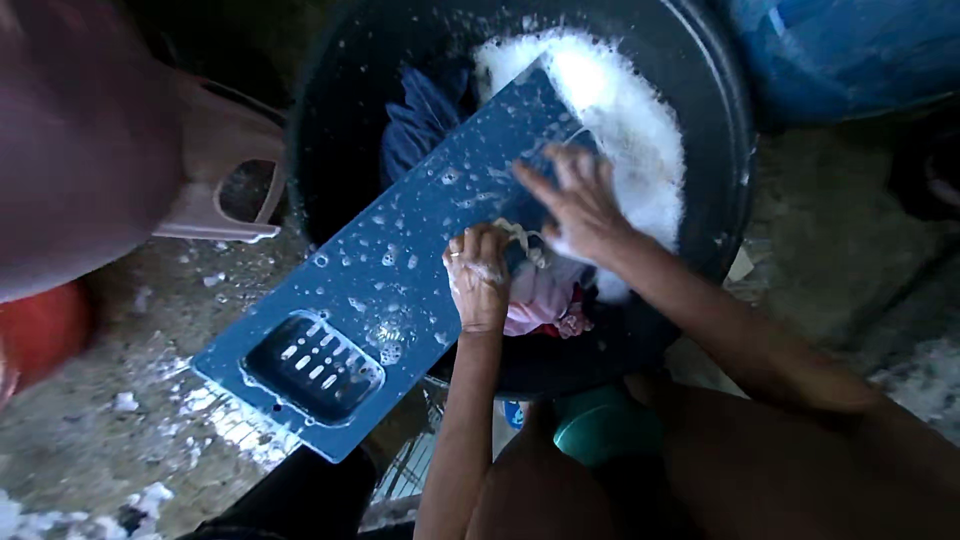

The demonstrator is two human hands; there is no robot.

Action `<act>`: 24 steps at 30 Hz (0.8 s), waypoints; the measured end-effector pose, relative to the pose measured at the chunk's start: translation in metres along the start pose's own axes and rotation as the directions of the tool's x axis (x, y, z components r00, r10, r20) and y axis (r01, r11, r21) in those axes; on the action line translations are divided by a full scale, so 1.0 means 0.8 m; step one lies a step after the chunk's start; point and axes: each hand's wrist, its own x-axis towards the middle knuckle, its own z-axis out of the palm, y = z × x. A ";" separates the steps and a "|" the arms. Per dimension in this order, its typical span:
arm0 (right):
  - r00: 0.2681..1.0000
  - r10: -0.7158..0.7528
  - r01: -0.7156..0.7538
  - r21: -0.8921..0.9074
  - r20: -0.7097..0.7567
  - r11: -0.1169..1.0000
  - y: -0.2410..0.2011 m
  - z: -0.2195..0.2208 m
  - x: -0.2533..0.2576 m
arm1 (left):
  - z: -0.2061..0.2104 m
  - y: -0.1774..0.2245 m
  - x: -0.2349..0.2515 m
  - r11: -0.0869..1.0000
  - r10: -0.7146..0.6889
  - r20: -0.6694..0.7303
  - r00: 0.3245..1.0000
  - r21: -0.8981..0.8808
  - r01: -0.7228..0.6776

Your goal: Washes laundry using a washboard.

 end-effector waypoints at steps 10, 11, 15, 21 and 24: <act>0.980 -0.189 0.123 0.542 0.068 0.832 -0.062 -0.087 -0.010 | -0.082 0.069 0.030 0.087 -0.420 0.325 0.848 -0.915 0.394; 0.970 -0.242 0.203 0.494 0.014 0.846 -0.074 -0.098 -0.012 | -0.094 0.078 0.038 -0.072 -0.390 0.373 0.842 -0.924 0.376; 0.888 -0.403 0.455 0.288 -0.222 0.843 -0.092 -0.119 -0.017 | -0.123 0.099 0.063 -0.175 -0.227 0.316 0.921 -0.944 0.280; 0.968 -0.213 0.249 0.542 -0.129 0.803 -0.040 -0.134 -0.058 | -0.157 0.108 0.069 -0.372 -0.249 0.546 0.800 -0.817 0.441; 0.939 -0.261 0.110 0.523 0.224 0.845 0.000 -0.075 -0.102 | -0.148 0.102 0.064 -0.560 -0.262 0.628 0.732 -0.717 0.415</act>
